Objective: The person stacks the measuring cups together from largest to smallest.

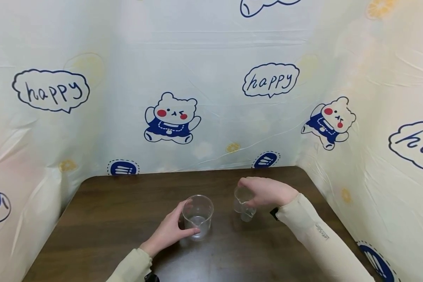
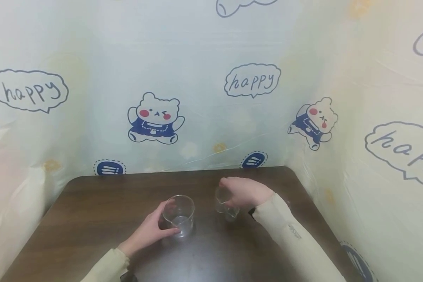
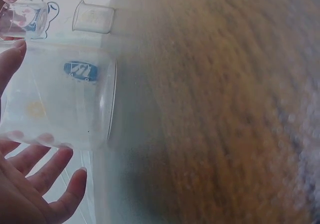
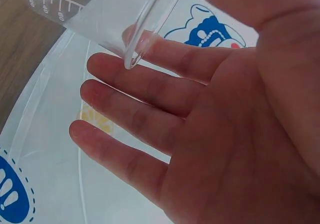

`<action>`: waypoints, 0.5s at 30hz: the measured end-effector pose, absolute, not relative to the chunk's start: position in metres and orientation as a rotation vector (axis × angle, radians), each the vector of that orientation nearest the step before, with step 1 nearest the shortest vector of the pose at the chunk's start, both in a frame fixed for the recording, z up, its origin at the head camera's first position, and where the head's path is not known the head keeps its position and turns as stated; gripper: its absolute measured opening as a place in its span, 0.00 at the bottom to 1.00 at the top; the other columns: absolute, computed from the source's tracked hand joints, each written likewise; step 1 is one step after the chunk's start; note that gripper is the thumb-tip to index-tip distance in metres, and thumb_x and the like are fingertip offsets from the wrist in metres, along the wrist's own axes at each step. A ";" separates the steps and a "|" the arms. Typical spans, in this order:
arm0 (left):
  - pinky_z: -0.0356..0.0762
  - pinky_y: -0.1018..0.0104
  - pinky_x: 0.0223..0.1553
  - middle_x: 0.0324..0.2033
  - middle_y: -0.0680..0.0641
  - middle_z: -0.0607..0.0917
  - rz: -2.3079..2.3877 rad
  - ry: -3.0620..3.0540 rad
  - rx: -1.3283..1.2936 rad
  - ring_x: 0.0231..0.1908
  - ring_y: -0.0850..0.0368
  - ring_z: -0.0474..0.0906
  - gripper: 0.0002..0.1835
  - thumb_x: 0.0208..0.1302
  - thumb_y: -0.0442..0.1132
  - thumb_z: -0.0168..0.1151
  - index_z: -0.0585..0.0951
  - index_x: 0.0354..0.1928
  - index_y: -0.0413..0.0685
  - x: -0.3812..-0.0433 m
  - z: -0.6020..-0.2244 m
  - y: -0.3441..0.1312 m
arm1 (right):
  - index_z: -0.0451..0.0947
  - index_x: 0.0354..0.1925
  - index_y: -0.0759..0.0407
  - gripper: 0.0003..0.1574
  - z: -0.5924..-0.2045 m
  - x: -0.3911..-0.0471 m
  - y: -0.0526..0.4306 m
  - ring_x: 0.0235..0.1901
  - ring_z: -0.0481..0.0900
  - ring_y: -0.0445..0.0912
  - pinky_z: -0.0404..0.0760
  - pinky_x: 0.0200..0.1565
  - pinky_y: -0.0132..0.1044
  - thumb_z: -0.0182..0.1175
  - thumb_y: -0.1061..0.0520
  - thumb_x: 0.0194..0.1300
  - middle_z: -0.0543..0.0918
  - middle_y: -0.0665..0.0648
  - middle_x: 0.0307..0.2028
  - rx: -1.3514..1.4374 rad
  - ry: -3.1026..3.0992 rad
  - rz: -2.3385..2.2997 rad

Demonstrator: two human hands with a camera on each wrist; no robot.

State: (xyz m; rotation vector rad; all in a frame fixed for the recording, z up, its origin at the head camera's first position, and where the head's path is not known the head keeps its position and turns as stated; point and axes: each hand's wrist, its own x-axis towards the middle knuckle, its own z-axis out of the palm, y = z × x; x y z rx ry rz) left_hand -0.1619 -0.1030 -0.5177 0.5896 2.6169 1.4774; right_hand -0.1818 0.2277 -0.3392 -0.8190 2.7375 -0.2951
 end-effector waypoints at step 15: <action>0.76 0.46 0.57 0.64 0.51 0.80 1.479 2.624 0.584 0.64 0.48 0.76 0.51 0.52 0.50 0.84 0.66 0.76 0.62 -0.163 -0.521 -0.103 | 0.76 0.59 0.55 0.29 -0.332 -0.184 0.201 0.46 0.80 0.44 0.81 0.53 0.43 0.74 0.51 0.63 0.83 0.52 0.54 -0.877 2.724 -0.240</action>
